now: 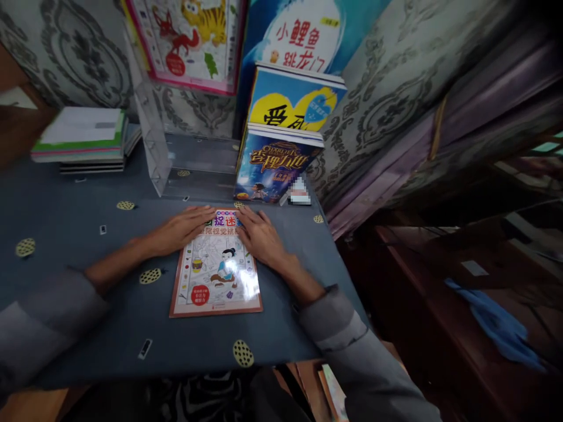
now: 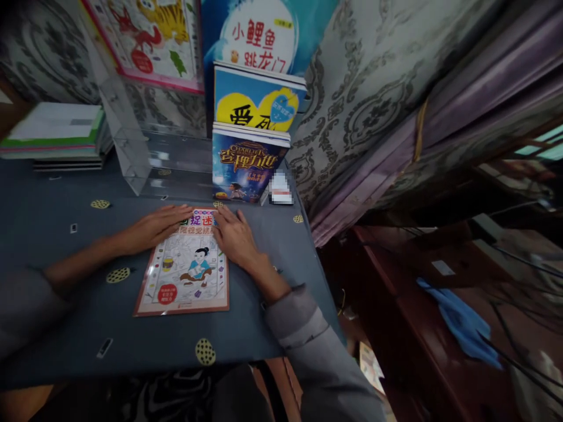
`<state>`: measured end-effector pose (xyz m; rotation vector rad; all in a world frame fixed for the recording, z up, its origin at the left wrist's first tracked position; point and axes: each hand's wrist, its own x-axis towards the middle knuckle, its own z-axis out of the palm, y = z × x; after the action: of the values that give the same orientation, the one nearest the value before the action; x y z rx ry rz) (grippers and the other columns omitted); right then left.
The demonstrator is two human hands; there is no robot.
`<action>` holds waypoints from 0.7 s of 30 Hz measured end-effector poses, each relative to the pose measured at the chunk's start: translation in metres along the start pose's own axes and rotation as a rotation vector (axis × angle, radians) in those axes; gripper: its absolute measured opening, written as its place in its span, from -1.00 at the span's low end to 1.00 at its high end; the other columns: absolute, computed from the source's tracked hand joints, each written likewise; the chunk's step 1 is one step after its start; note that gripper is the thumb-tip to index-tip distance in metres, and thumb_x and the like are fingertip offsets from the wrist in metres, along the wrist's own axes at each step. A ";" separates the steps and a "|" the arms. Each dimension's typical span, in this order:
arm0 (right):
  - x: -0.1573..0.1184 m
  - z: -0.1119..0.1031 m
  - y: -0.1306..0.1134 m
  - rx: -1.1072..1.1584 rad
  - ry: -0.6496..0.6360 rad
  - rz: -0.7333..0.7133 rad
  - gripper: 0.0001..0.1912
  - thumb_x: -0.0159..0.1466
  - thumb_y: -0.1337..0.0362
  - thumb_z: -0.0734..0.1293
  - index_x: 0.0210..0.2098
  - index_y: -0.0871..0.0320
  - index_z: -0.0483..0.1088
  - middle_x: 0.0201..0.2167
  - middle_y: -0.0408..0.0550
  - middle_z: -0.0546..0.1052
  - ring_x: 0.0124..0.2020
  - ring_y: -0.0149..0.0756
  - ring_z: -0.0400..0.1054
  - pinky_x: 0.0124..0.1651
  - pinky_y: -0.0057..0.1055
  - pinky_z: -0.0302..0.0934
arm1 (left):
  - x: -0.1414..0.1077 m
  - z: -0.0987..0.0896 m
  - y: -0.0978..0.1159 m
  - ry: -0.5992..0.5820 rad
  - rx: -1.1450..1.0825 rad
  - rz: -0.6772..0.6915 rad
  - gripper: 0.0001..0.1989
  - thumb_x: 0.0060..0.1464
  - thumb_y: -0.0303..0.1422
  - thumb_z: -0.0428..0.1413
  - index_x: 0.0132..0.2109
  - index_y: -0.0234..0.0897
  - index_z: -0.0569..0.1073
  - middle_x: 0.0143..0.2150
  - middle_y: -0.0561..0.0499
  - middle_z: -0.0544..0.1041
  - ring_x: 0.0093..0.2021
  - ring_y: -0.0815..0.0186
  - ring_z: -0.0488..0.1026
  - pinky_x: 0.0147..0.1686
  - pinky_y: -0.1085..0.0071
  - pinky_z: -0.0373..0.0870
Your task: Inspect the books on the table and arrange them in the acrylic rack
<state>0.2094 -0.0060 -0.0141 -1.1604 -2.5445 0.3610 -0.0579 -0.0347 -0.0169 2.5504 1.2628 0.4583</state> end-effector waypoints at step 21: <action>-0.048 0.027 -0.122 -0.005 -0.137 -0.435 -0.48 0.51 0.17 0.16 0.34 0.38 0.24 0.39 0.19 0.28 0.46 -0.14 0.06 0.49 -0.16 0.02 | 0.002 -0.001 -0.016 -0.027 -0.092 0.014 -0.51 0.43 -0.23 -0.18 0.38 -0.24 0.29 0.44 -0.06 0.29 0.47 0.26 0.12 0.45 0.10 -0.01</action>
<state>0.1451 -0.1232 -0.0045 -0.5704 -2.8215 0.3328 -0.0691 -0.0234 -0.0215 2.4825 1.1873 0.4726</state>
